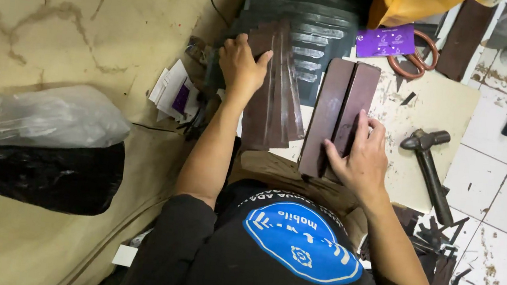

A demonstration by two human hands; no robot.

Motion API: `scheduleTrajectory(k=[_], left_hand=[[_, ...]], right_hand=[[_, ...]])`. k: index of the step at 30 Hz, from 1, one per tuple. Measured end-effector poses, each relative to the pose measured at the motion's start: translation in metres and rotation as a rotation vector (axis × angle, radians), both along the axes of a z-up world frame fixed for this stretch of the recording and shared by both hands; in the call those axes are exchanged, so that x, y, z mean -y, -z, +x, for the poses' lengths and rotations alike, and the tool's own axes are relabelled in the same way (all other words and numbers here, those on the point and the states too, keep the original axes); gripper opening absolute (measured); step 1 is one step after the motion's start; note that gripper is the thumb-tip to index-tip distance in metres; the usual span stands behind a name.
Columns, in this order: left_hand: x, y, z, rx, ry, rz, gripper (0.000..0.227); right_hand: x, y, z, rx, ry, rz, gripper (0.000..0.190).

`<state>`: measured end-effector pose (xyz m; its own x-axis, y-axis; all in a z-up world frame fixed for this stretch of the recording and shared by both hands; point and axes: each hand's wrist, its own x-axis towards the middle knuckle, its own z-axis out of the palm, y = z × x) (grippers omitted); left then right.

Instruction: Assembling leather components by aligning edges, pressing them together, and using a hammer to secure the bond.

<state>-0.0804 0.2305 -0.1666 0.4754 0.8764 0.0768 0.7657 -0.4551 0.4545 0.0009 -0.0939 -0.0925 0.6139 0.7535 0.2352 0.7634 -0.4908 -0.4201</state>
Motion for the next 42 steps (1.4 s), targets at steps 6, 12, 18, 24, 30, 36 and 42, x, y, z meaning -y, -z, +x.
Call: scheduleTrajectory(k=[6, 12, 18, 24, 30, 36, 42], left_hand=[[-0.013, 0.002, 0.004, 0.093, -0.024, -0.111, 0.062], [-0.014, -0.004, -0.004, 0.197, 0.045, -0.069, 0.038], [0.004, -0.053, -0.018, 0.287, 0.264, -0.058, 0.035], [0.111, -0.226, -0.057, 0.455, 0.699, -0.149, 0.031], [0.14, -0.218, -0.005, 0.645, 0.782, -0.557, 0.03], [0.124, -0.045, 0.089, 0.549, 0.706, -0.555, 0.084], [0.114, -0.012, 0.1, 0.421, 0.849, -0.303, 0.059]], right_hand=[[0.029, 0.011, 0.021, -0.317, 0.157, 0.059, 0.064], [0.034, -0.017, 0.02, -0.437, 0.21, 0.081, 0.055], [0.041, 0.0, 0.026, -0.229, 0.163, 0.141, 0.048], [0.043, 0.003, 0.028, -0.226, 0.132, 0.115, 0.046], [0.044, 0.003, 0.024, -0.248, 0.093, 0.087, 0.048], [0.044, 0.012, 0.019, -0.256, 0.134, -0.041, 0.05], [0.042, 0.017, 0.015, -0.267, 0.177, -0.205, 0.057]])
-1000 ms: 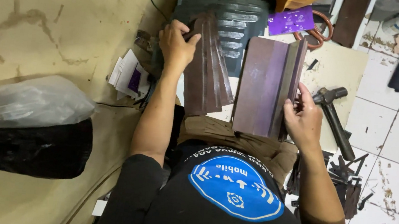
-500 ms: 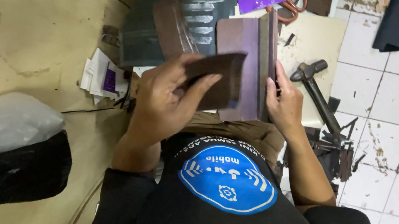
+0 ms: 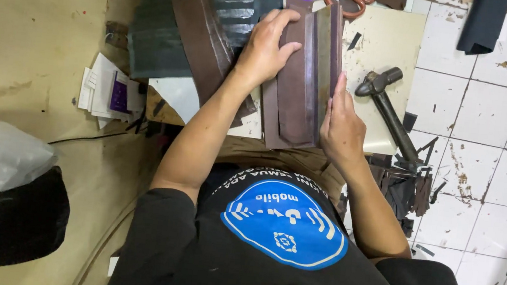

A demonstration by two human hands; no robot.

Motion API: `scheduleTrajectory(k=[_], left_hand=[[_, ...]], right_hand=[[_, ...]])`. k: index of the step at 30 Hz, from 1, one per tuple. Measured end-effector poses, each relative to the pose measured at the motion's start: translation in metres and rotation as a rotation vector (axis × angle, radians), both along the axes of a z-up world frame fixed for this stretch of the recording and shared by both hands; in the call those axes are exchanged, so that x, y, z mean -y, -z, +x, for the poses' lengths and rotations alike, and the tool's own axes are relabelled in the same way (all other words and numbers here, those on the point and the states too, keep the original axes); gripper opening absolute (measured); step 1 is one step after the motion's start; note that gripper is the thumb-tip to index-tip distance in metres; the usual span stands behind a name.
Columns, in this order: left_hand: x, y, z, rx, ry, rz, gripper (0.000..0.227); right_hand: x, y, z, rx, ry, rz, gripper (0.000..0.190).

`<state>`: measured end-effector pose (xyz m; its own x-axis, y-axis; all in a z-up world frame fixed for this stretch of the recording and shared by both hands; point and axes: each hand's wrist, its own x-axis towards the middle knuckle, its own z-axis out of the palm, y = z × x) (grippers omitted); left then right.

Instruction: Assembling leather components by aligning edges, pressing them together, and using a hammer to secure the bond.

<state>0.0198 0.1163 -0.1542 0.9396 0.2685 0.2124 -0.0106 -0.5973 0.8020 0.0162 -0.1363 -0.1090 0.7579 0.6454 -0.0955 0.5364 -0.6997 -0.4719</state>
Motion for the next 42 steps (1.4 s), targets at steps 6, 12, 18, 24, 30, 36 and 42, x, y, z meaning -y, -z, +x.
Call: scheduleTrajectory(k=[6, 12, 18, 24, 30, 36, 42], left_hand=[[0.009, -0.005, -0.001, -0.023, 0.009, 0.02, 0.049], [0.015, 0.003, 0.003, -0.019, -0.035, 0.008, 0.052], [0.018, 0.001, 0.001, -0.004, 0.004, 0.046, 0.055], [0.016, 0.009, 0.006, 0.014, -0.021, 0.066, 0.053], [0.016, 0.008, 0.011, -0.02, -0.036, 0.069, 0.054], [0.018, 0.013, 0.015, -0.016, -0.013, 0.048, 0.057], [0.014, 0.006, 0.012, -0.025, -0.017, 0.052, 0.057]], right_hand=[[-0.003, -0.012, -0.002, -0.023, 0.006, -0.082, 0.062], [0.007, -0.011, -0.011, 0.104, -0.045, -0.128, 0.085], [0.015, -0.015, -0.014, 0.04, -0.058, -0.085, 0.091], [0.015, -0.012, -0.014, -0.025, -0.046, -0.045, 0.09], [0.015, -0.01, -0.013, -0.027, -0.018, -0.027, 0.09], [0.015, -0.014, -0.012, -0.095, -0.039, 0.003, 0.086], [0.014, -0.016, -0.012, -0.091, -0.046, -0.003, 0.088]])
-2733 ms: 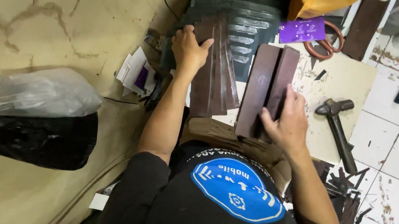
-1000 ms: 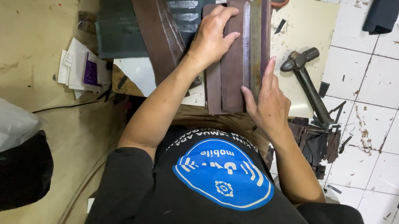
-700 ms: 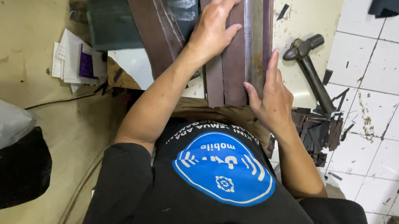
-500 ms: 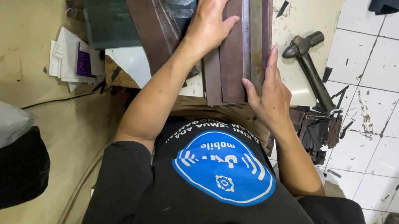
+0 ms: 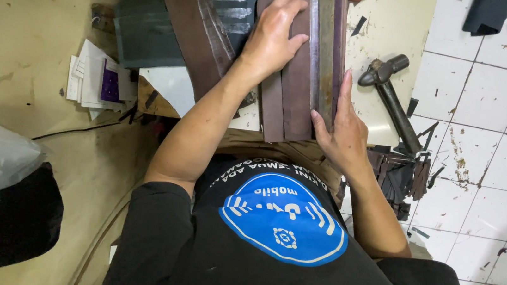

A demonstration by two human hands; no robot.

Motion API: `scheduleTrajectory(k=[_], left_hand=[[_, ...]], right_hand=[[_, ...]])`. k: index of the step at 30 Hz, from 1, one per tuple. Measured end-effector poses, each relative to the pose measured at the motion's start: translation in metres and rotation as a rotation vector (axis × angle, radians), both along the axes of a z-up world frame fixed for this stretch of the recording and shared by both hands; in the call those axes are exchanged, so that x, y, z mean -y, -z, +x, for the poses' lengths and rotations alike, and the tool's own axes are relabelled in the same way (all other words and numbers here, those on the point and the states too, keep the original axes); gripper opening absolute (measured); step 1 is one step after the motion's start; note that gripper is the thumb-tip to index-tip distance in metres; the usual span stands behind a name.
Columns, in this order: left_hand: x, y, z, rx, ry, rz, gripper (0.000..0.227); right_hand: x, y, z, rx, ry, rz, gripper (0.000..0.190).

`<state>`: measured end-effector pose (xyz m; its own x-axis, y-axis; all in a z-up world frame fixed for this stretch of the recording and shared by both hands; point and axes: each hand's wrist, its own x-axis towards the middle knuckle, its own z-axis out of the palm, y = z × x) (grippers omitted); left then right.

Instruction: Assembling leather components by aligning edges, pressing them together, and using a hammer to secure the bond.

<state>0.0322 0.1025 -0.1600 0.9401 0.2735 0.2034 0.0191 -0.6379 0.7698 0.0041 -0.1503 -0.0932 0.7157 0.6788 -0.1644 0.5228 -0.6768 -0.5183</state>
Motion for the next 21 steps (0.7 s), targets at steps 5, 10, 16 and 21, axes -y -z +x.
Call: scheduleTrajectory(k=[5, 10, 16, 21], left_hand=[[0.0026, 0.0047, 0.0019, -0.008, 0.004, 0.009, 0.058], [0.0051, 0.0042, 0.0061, -0.057, 0.019, -0.024, 0.059], [0.0034, 0.0037, 0.0053, -0.064, 0.032, -0.045, 0.06], [0.0051, -0.0015, 0.0034, -0.053, 0.032, -0.043, 0.061]], right_hand=[[0.0005, 0.0008, 0.0002, -0.009, 0.006, 0.004, 0.09], [0.0036, 0.0039, 0.0008, -0.016, -0.025, 0.032, 0.087], [0.0035, 0.0011, 0.0006, -0.015, -0.021, 0.017, 0.089], [0.0034, 0.001, 0.0011, -0.008, -0.031, 0.03, 0.088]])
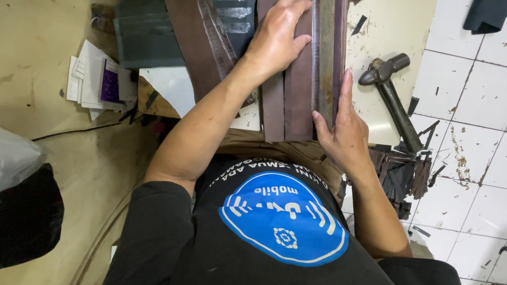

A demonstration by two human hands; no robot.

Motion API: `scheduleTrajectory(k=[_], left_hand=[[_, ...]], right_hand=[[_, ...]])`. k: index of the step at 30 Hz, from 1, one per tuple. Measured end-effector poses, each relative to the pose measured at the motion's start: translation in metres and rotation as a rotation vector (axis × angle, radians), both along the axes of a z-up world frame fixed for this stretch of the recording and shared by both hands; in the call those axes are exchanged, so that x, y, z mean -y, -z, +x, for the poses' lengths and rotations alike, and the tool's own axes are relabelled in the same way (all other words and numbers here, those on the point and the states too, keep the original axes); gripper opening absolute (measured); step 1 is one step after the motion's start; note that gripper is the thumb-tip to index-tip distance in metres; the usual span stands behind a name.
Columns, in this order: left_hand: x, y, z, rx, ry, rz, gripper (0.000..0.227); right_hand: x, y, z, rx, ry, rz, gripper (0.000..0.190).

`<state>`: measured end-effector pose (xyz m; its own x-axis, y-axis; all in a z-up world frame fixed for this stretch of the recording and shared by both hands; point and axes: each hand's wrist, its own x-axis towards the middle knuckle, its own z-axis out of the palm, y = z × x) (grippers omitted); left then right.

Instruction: Assembling leather components by aligning edges, pressing them together, and using a hammer to secure the bond.

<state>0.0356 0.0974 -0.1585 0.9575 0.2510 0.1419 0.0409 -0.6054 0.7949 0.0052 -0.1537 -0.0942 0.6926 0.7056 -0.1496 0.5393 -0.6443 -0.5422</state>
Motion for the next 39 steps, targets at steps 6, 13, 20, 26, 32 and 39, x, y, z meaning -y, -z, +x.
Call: scheduleTrajectory(k=[6, 13, 20, 26, 32, 39], left_hand=[[-0.001, 0.002, 0.0, 0.034, 0.019, 0.017, 0.062], [-0.001, 0.003, -0.003, -0.008, 0.053, 0.078, 0.069], [0.001, -0.017, -0.011, 0.112, 0.054, 0.229, 0.066], [0.005, -0.015, -0.021, 0.041, 0.012, 0.51, 0.043], [0.018, -0.048, -0.045, -0.276, 0.311, 0.545, 0.127], [0.032, -0.055, -0.054, -0.411, 0.373, 0.686, 0.165]], right_hand=[[0.0, -0.001, 0.001, -0.018, -0.007, 0.021, 0.088], [-0.001, -0.002, 0.001, -0.004, -0.011, 0.03, 0.086], [-0.002, -0.006, -0.001, -0.068, 0.005, 0.017, 0.086], [0.001, -0.01, -0.013, -0.052, 0.018, -0.034, 0.085], [0.008, -0.011, -0.018, -0.102, 0.022, 0.001, 0.086], [0.003, -0.025, -0.011, -0.267, 0.012, 0.024, 0.079]])
